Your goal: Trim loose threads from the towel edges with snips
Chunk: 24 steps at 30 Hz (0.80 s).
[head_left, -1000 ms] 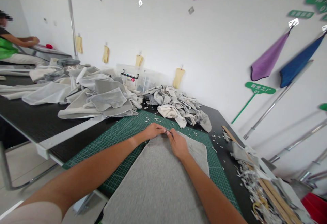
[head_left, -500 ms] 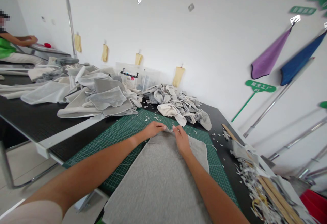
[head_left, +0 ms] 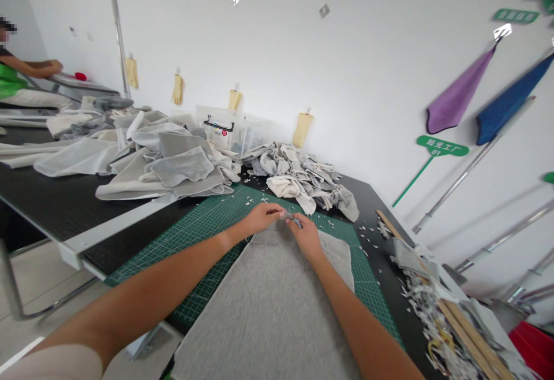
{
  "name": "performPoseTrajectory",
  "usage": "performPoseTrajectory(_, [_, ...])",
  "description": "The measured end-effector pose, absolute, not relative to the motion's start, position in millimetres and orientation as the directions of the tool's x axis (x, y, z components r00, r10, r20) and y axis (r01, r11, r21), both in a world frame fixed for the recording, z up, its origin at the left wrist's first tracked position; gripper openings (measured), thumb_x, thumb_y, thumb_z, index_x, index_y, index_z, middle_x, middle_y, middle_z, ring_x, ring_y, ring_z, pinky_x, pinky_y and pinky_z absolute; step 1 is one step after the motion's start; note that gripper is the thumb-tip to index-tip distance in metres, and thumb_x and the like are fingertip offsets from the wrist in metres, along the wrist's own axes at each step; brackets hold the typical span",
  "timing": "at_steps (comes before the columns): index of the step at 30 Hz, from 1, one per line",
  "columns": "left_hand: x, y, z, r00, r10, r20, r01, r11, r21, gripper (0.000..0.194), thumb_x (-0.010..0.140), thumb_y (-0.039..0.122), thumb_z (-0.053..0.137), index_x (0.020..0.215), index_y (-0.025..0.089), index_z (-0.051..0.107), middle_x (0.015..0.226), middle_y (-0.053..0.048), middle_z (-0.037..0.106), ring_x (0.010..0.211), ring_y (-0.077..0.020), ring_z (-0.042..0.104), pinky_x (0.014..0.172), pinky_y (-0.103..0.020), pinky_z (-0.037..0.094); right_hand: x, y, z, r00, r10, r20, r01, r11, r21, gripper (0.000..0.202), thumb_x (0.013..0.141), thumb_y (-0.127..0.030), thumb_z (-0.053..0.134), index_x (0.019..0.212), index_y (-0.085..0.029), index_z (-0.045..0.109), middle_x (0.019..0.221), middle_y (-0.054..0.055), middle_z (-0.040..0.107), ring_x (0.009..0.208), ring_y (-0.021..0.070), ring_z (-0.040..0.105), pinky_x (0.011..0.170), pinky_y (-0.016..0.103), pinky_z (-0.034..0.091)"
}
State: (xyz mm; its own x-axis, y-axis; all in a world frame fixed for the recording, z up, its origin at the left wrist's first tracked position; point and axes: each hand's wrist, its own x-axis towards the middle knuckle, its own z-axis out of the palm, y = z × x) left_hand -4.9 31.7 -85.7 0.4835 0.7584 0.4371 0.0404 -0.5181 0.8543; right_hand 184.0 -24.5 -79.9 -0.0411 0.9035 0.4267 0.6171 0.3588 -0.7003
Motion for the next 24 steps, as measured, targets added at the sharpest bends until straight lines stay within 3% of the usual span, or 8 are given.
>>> performPoseTrajectory(5, [-17,20,-54,0.585,0.778,0.229,-0.153,-0.172,0.973,0.06,0.098,0.057,0.032,0.129,0.018,0.066,0.136,-0.01,0.062,0.125,-0.0252,0.056,0.106,-0.037,0.039,186,-29,-75,0.061,0.869,0.49,0.648,0.339,-0.682,0.032,0.087,-0.049,0.054,0.08,-0.019,0.064,0.07,-0.002,0.058,0.066,0.0158,0.048,0.063,0.025,0.034])
performPoseTrajectory(9, [-29,10,-31,0.655,0.718,0.238,-0.269,-0.073,0.96,0.069,0.099,0.059,0.021,0.131,0.018,0.065,0.146,-0.009,0.053,0.132,-0.0268,0.049,0.11,-0.039,0.036,184,-34,-76,0.083,0.859,0.506,0.655,0.335,-0.677,0.032,0.087,-0.049,0.053,0.077,-0.02,0.06,0.066,-0.003,0.053,0.064,0.0154,0.046,0.061,0.025,0.031])
performPoseTrajectory(16, [-33,-16,5,0.59,0.682,0.432,-0.286,-0.324,0.902,0.048,0.099,0.042,0.036,0.119,0.019,0.072,0.143,-0.007,0.056,0.137,-0.0265,0.045,0.113,-0.042,0.031,178,-41,-76,0.081,0.872,0.483,0.651,0.321,-0.688,0.03,0.088,-0.049,0.053,0.08,-0.021,0.059,0.064,-0.004,0.053,0.06,0.0158,0.047,0.059,0.025,0.032])
performPoseTrajectory(24, [-33,-42,34,0.515,0.634,0.577,-0.222,-0.551,0.804,0.043,0.098,0.045,0.045,0.112,0.018,0.076,0.128,-0.008,0.067,0.126,-0.0266,0.056,0.114,-0.042,0.033,177,-43,-77,0.052,0.867,0.496,0.637,0.354,-0.685,0.032,0.089,-0.049,0.051,0.074,-0.022,0.053,0.064,-0.004,0.05,0.062,0.015,0.046,0.06,0.024,0.033])
